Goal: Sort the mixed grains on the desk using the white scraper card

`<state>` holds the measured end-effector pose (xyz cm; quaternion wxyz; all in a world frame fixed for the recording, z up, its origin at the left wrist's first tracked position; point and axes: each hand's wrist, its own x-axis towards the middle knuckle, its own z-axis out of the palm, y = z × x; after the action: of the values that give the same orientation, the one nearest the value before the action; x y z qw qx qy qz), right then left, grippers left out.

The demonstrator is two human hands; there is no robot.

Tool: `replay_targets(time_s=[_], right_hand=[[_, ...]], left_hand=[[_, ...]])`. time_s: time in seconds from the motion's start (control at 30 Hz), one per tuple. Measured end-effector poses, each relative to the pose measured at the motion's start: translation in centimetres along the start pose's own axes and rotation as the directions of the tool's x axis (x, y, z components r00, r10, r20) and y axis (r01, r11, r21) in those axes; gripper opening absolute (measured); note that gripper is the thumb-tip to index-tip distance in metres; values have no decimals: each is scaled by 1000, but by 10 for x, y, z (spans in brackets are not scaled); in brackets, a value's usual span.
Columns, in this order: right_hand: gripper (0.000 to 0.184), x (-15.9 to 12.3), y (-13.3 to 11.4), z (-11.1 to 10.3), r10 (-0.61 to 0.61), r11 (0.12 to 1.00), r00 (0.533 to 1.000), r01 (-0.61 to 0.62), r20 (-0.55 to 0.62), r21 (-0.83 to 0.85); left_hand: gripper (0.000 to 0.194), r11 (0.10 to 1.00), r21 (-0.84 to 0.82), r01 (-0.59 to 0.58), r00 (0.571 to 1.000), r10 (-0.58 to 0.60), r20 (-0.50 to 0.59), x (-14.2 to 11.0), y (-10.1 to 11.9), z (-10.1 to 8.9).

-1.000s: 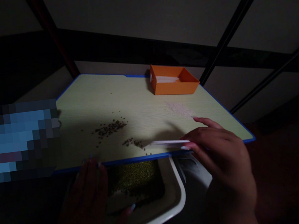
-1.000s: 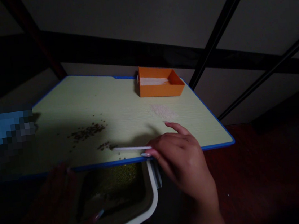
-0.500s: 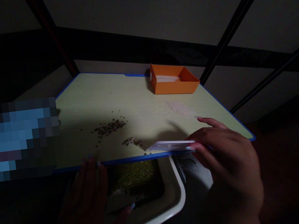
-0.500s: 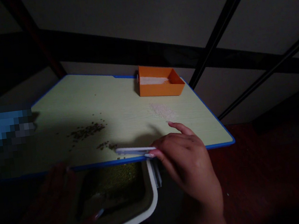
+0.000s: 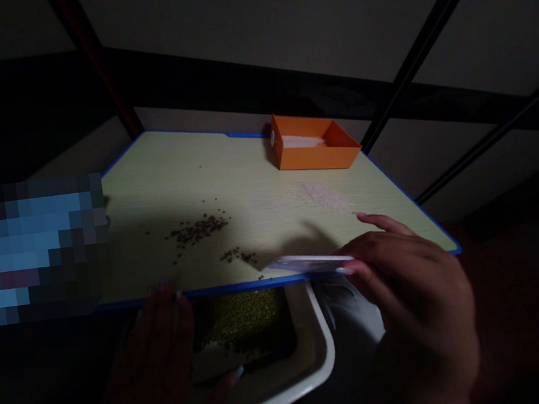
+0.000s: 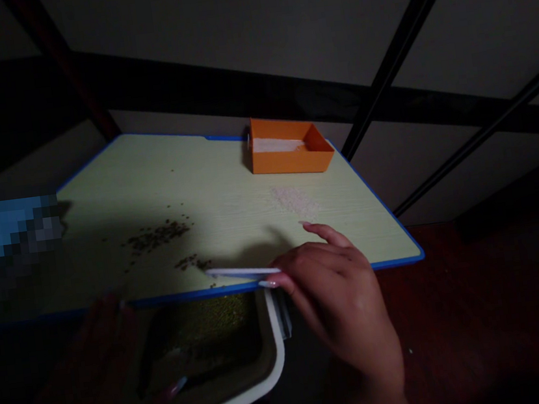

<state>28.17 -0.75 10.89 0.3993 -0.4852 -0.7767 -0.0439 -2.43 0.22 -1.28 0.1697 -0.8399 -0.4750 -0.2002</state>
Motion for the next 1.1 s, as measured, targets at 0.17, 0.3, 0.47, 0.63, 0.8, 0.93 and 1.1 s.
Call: replay_targets(time_s=[0.17,0.3,0.47,0.63,0.8,0.93,1.1], right_hand=[[13,3,-3,0,-15,1000,999,14,38,22],[11,1,-4,0,-13,999,1000,13,6,39],[12,-2,-4,0,22,1000,1000,-22,-19,-3],[10,-1,-11,1,-13,1000,1000,13,4,27],[10,2,-26,8,-46,999,998,46,49,1],[18,2,-38,11,-97,993,992,102,75,-61],[20,0,-39,11,-148,978,987,156,64,-139]], left_hand=[[88,1000,-4,1,1000,-1,4,0,0,0],[88,1000,-11,-4,1000,3,-7,-1,0,-1],[89,1000,-9,0,1000,0,3,-2,-1,1],[87,1000,-17,-2,1000,2,13,-2,-2,3],[89,1000,-22,-3,1000,2,-18,-4,-3,3],[88,1000,-28,-5,1000,4,-22,-5,-3,3],[88,1000,-8,-23,999,23,-34,-4,-4,3]])
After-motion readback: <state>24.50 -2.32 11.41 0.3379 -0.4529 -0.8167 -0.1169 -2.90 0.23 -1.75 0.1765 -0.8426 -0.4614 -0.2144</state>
